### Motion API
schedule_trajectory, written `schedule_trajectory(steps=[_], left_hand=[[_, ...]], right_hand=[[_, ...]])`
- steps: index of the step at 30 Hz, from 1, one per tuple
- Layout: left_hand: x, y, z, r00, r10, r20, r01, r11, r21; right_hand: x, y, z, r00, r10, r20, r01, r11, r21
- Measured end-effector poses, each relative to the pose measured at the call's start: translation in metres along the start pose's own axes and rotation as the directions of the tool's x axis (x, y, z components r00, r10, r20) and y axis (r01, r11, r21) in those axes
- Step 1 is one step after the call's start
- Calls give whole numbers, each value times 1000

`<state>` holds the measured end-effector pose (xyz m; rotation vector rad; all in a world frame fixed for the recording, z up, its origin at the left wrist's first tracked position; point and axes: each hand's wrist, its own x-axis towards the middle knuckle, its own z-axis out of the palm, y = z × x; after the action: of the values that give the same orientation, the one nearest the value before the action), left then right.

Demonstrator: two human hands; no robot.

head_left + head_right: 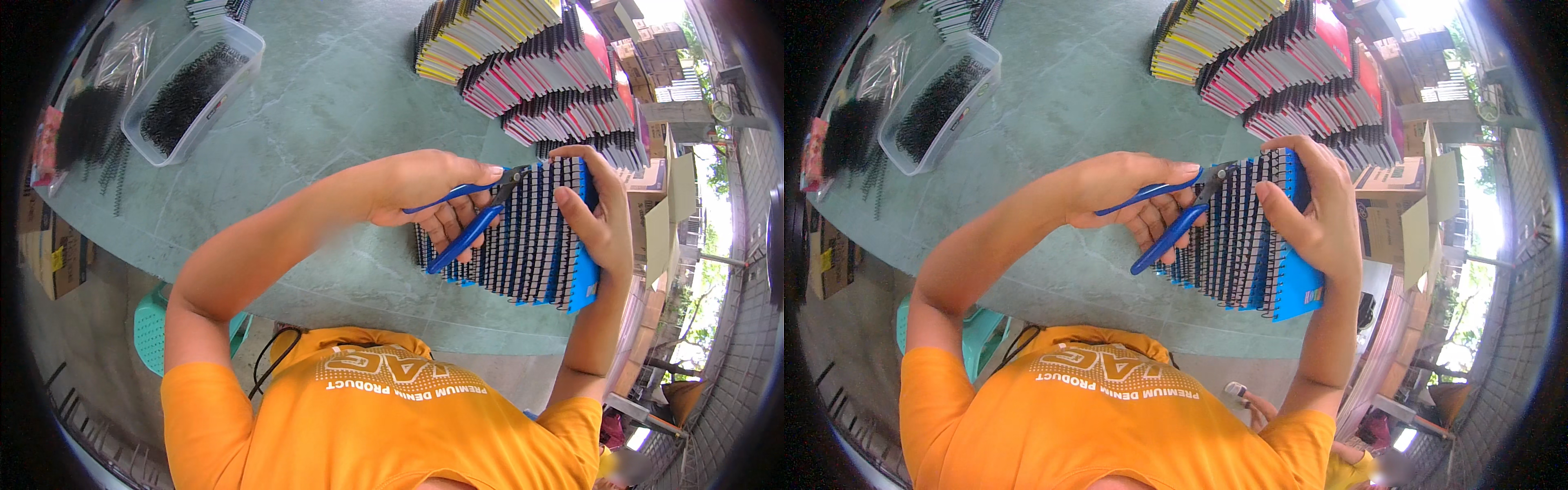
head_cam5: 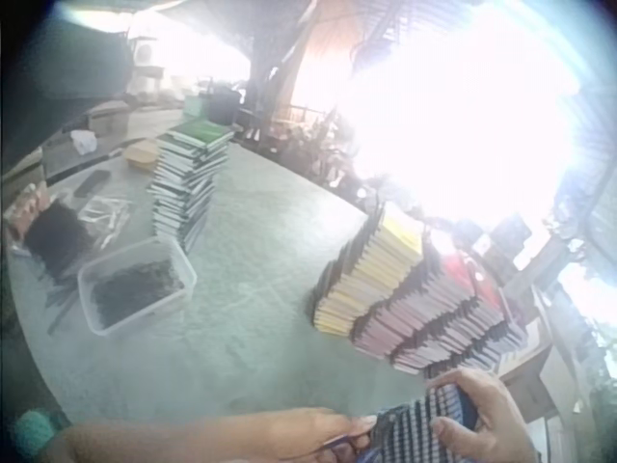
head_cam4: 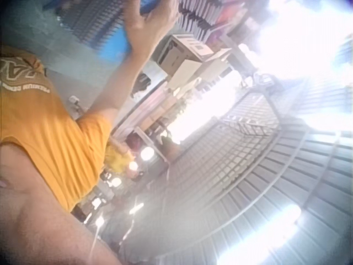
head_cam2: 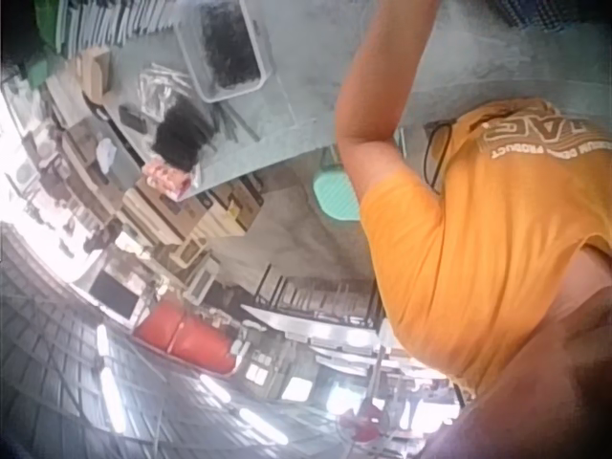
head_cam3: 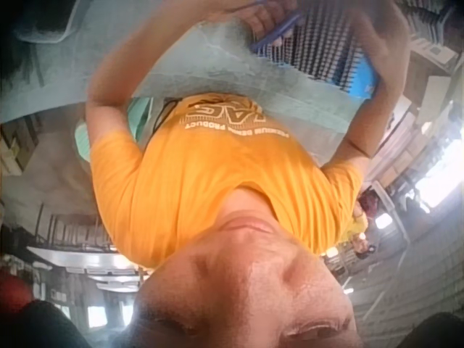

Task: The person uses blue pliers to cut the excess ends of plastic spiral bindings on a stack of notebooks and moves the notebooks aside to process another stack.

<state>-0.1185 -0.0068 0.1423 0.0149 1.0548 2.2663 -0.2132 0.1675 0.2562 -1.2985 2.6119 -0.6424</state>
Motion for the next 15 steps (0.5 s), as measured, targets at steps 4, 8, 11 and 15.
schedule_trajectory(steps=[4, 8, 11, 15], left_hand=[[0, 7, 9, 960, 255, -115, -107, 716, 689], [11, -19, 4, 722, 678, -140, 19, 183, 983], [-5, 6, -4, 975, 184, -121, -75, 792, 606], [-6, 10, 4, 999, 24, -36, -17, 983, 181]], right_hand=[[0, 1, -1, 1000, -1, 11, 1, 1000, -22], [2, -3, -4, 999, -17, 37, 20, 997, -70], [3, -6, -9, 991, -130, 40, 135, 971, -199], [-2, -4, -8, 996, -77, 41, 82, 987, -140]])
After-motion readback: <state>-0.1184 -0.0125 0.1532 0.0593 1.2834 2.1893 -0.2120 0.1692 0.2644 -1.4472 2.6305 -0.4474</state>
